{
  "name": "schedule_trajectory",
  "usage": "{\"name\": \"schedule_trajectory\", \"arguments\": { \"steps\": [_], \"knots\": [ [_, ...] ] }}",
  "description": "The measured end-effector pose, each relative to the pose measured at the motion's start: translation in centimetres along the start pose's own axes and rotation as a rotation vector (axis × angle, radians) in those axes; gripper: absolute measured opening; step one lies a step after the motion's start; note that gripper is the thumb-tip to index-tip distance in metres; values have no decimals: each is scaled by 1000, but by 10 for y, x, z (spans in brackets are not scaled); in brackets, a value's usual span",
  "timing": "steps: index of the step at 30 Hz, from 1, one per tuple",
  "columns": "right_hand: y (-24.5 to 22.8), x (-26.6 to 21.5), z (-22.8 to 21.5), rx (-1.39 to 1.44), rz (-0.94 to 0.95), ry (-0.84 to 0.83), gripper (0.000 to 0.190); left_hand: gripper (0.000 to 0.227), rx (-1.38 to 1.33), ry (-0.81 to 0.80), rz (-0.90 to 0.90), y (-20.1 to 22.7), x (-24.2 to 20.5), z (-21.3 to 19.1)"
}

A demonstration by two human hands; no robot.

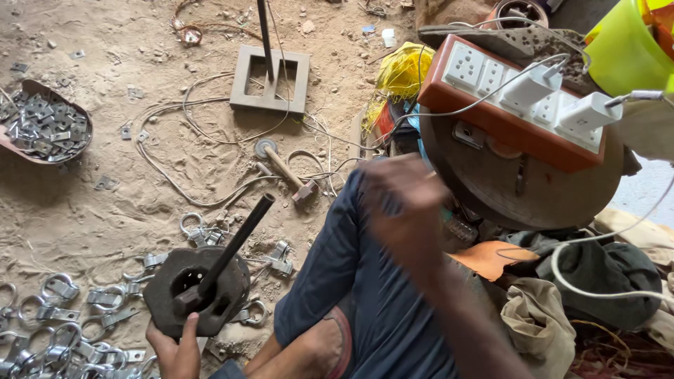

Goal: The person sits cross-legged on the ground and repeatedly hammers small metal parts placed in a die using a hammer. They pick up parts from a pile, position them in the die, strike them, and then remove the finished pieces.

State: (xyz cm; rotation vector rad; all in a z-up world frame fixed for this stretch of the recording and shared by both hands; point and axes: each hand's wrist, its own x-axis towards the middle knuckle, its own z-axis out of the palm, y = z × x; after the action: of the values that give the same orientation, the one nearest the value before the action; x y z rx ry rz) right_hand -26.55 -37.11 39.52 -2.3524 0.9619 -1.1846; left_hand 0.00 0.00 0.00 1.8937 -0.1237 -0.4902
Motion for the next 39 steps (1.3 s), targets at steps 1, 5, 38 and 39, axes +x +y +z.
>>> {"name": "schedule_trajectory", "arguments": {
  "steps": [1,5,38,39],
  "knots": [
    [21,14,16,-1,2,1,18,84,-22,16,29,-5,0,-2],
    [71,18,-47,-457,96,-47,27,73,-101,92,66,-18,9,-7],
    [-80,-103,184,346,-364,-1058,18,55,-20,318,-65,158,-53,13],
    [-79,-109,191,340,-378,-1070,19,54,-44,313,-54,158,-53,14]
  ]
}}
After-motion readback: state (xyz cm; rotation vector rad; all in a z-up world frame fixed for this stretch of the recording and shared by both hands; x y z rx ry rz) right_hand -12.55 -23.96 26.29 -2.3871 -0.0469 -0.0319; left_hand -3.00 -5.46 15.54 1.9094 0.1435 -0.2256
